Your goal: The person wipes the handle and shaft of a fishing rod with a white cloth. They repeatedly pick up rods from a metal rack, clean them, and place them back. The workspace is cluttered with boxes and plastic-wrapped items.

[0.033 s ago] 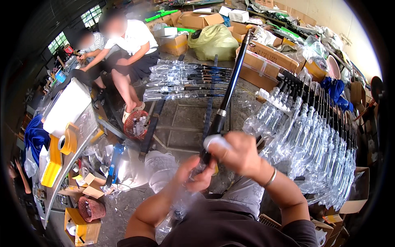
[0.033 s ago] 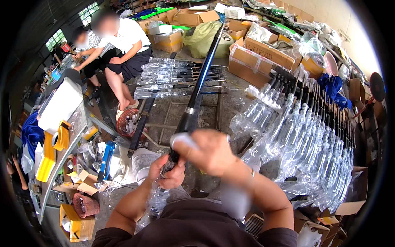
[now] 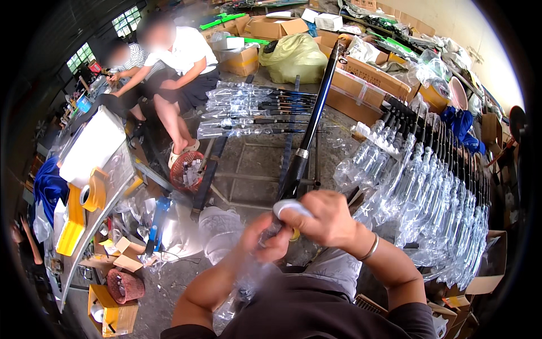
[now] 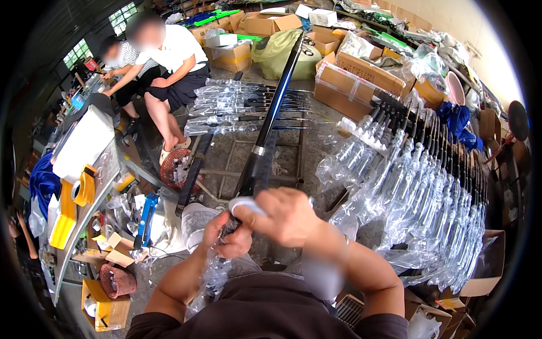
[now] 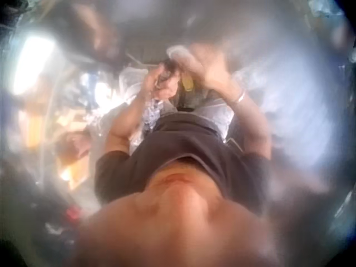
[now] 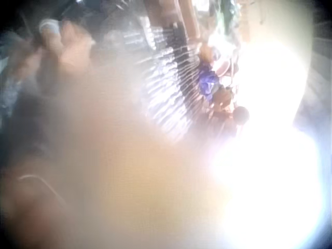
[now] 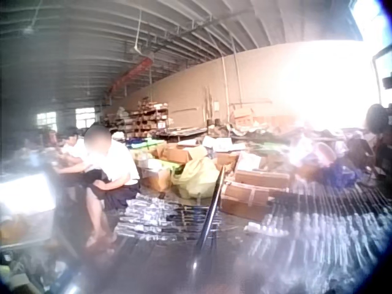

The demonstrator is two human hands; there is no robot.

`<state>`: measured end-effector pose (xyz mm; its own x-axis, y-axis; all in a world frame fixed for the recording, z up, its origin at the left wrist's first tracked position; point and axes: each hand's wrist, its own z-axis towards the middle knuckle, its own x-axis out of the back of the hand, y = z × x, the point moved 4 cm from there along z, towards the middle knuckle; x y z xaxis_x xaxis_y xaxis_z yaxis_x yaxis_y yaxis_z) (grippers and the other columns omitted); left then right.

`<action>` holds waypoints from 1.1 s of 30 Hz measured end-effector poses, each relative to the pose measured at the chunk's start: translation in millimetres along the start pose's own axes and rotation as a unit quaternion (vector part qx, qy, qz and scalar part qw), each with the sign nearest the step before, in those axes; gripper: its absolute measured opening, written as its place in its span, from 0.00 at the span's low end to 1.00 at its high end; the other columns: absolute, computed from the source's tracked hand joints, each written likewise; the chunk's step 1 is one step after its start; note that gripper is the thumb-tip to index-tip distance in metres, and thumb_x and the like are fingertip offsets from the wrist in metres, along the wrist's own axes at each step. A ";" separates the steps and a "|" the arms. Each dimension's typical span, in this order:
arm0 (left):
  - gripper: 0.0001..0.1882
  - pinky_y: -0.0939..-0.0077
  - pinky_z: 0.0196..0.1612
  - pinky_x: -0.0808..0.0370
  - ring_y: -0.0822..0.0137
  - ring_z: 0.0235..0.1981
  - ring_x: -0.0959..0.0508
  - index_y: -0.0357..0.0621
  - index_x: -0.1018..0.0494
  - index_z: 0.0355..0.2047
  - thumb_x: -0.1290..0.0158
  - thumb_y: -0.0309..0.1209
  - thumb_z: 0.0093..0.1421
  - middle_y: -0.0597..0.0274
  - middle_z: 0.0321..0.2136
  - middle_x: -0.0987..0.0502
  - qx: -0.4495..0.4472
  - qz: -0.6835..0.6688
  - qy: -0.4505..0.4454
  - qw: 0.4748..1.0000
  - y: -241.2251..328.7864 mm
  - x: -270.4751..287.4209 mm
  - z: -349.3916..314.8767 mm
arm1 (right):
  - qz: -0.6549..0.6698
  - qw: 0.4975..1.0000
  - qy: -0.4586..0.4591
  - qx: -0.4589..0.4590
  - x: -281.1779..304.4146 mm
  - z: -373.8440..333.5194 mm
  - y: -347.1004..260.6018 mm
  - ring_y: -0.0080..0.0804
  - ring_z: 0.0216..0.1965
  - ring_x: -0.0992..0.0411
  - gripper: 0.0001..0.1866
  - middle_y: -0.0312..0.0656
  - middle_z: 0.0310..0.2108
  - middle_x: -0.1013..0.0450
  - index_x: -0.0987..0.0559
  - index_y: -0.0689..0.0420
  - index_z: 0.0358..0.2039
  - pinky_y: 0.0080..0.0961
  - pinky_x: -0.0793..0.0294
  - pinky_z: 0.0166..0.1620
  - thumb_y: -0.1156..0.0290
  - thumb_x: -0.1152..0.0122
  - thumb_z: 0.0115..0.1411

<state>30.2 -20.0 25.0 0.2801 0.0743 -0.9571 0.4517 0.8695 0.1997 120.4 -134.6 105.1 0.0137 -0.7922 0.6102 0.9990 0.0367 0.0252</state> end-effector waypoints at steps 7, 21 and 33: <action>0.20 0.85 0.07 0.50 0.81 0.05 0.45 0.41 0.35 0.39 0.54 0.48 0.67 0.71 0.15 0.42 -0.009 0.022 0.025 0.999 0.7 -1.1 -4.1 | 0.006 1.000 -0.014 0.020 0.7 5.7 -3.7 0.31 0.17 0.34 0.20 0.35 0.19 0.39 0.21 0.53 0.43 0.28 0.32 0.18 0.69 0.38 0.47; 0.21 0.81 0.06 0.45 0.77 0.05 0.42 0.38 0.36 0.40 0.54 0.47 0.66 0.65 0.16 0.38 -0.015 0.169 0.105 0.980 12.8 -6.0 -2.8 | -0.037 0.997 -0.043 -0.048 4.2 5.7 7.7 0.30 0.16 0.35 0.24 0.35 0.19 0.40 0.24 0.56 0.46 0.28 0.33 0.18 0.72 0.39 0.45; 0.20 0.82 0.09 0.42 0.76 0.08 0.39 0.36 0.34 0.43 0.52 0.44 0.66 0.63 0.17 0.37 -0.031 0.296 0.188 0.936 21.3 -16.5 -6.1 | -0.098 0.994 -0.044 -0.011 12.9 12.2 18.3 0.27 0.18 0.34 0.22 0.33 0.19 0.39 0.22 0.53 0.44 0.25 0.33 0.17 0.68 0.38 0.45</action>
<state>30.0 0.2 43.8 0.1428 0.7091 -0.6905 0.2580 0.6469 0.7176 138.3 -136.8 123.1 -0.1848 -0.7264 0.6620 0.9827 -0.1279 0.1339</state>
